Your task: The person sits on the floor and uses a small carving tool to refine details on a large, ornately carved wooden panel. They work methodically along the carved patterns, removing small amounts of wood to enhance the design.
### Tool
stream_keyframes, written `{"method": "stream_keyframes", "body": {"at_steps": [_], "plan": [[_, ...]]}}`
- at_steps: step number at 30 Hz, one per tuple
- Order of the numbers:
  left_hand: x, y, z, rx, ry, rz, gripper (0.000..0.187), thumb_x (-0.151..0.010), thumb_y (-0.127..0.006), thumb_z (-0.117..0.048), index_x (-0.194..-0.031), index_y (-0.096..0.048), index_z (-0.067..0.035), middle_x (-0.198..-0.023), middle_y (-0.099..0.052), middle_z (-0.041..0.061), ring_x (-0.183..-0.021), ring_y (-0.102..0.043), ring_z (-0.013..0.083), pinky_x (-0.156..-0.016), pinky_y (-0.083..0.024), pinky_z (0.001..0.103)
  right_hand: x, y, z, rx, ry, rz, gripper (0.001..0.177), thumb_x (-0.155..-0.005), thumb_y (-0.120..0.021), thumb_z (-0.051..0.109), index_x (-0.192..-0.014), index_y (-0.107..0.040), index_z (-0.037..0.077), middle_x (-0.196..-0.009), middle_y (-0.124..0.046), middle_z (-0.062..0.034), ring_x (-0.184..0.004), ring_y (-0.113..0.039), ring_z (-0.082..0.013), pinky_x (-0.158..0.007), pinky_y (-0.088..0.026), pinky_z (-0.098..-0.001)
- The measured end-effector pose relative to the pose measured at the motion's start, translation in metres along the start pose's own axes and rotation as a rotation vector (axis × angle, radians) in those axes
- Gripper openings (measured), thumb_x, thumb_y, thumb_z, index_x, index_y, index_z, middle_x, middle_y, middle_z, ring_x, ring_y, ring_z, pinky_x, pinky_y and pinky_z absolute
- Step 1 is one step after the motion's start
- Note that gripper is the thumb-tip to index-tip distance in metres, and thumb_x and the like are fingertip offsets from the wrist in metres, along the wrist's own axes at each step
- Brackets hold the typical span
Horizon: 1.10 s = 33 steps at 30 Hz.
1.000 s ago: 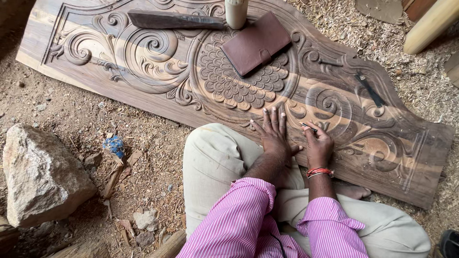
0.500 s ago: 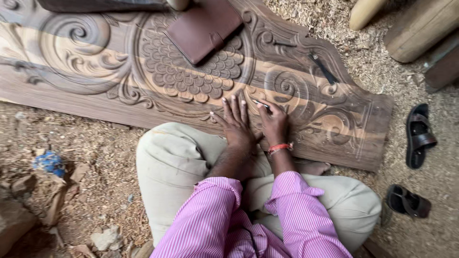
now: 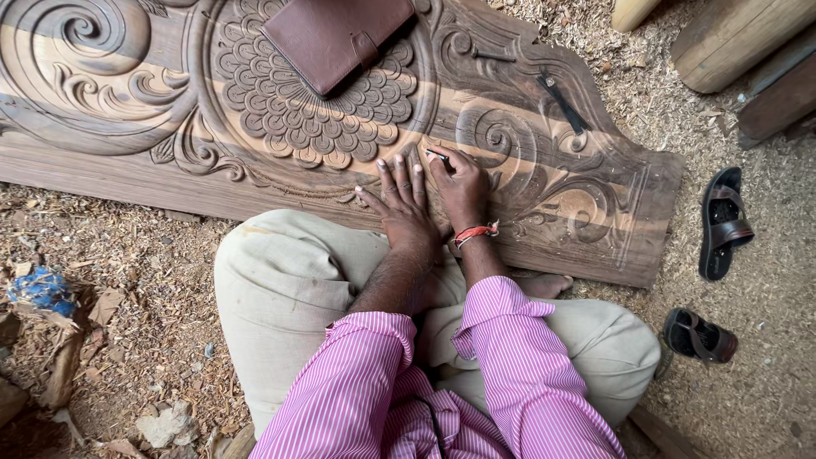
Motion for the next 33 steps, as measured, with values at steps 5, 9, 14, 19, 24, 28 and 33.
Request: {"method": "stream_keyframes", "body": {"at_steps": [5,9,14,19,24,28,33], "plan": [[0.001,0.0,0.0,-0.027,0.011,-0.031,0.094,-0.1,-0.04,-0.06,-0.166,0.007,-0.013,-0.17,0.017,0.022,-0.151,0.015,0.0543,-0.102,-0.005,0.088,0.002,0.001,0.002,0.038,0.013,-0.012,0.02,-0.09,-0.074,0.013,-0.108,-0.079,0.008,-0.102,-0.079,-0.0134,-0.091,-0.077,-0.0246,-0.081,-0.06,-0.0349],[-0.002,-0.001,0.0,-0.011,0.034,-0.058,0.093,-0.099,-0.041,-0.058,-0.165,0.007,-0.014,-0.17,0.017,0.021,-0.151,0.017,0.0526,-0.101,-0.005,0.089,0.007,0.004,0.007,0.058,0.101,-0.047,0.017,-0.09,-0.074,0.011,-0.106,-0.078,0.006,-0.101,-0.078,-0.0148,-0.092,-0.076,-0.0274,-0.082,-0.059,-0.0362],[-0.001,-0.002,-0.001,-0.017,0.028,-0.044,0.095,-0.098,-0.042,-0.061,-0.166,0.006,-0.013,-0.17,0.018,0.022,-0.15,0.017,0.054,-0.101,-0.005,0.089,0.017,0.01,-0.001,0.068,-0.038,-0.035,0.017,-0.088,-0.074,0.013,-0.103,-0.079,0.006,-0.093,-0.078,-0.0138,-0.079,-0.075,-0.025,-0.074,-0.058,-0.0356],[0.002,0.001,0.001,-0.008,0.021,-0.058,0.112,-0.09,-0.04,-0.08,-0.167,0.006,-0.013,-0.17,0.019,0.023,-0.15,0.018,0.0532,-0.102,-0.005,0.088,0.027,0.016,-0.011,0.052,-0.126,-0.06,0.017,-0.088,-0.075,0.015,-0.103,-0.079,0.006,-0.091,-0.078,-0.0129,-0.078,-0.076,-0.0214,-0.072,-0.059,-0.0342],[0.003,0.003,0.001,0.034,0.017,-0.051,0.119,-0.085,-0.035,-0.089,-0.166,0.007,-0.013,-0.169,0.022,0.023,-0.151,0.02,0.0514,-0.103,-0.004,0.087,0.032,0.02,-0.021,-0.084,-0.15,-0.099,0.015,-0.092,-0.073,0.012,-0.104,-0.077,0.003,-0.093,-0.079,-0.0103,-0.076,-0.076,-0.0143,-0.068,-0.06,-0.0289],[0.005,0.006,0.001,0.018,0.019,-0.044,0.119,-0.085,-0.039,-0.087,-0.166,0.006,-0.013,-0.169,0.022,0.022,-0.15,0.02,0.0523,-0.102,-0.005,0.087,0.034,0.018,-0.033,-0.129,-0.286,-0.081,0.015,-0.093,-0.072,0.009,-0.105,-0.077,0.003,-0.081,-0.078,-0.0087,-0.067,-0.072,-0.0113,-0.061,-0.057,-0.0279],[0.008,0.007,0.002,-0.013,0.016,-0.031,0.118,-0.086,-0.041,-0.086,-0.166,0.004,-0.011,-0.169,0.019,0.023,-0.15,0.018,0.0536,-0.102,-0.005,0.088,0.034,0.016,-0.039,-0.246,-0.33,-0.11,0.015,-0.093,-0.072,0.01,-0.106,-0.077,0.004,-0.083,-0.078,-0.0055,-0.068,-0.073,-0.0084,-0.059,-0.06,-0.024]]}}
Point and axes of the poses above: each hand's wrist, its own x-axis away from the middle knuckle, its own y-axis out of the back of the hand, z = x × y, the point moved 4 cm from there along -x, towards the middle knuckle
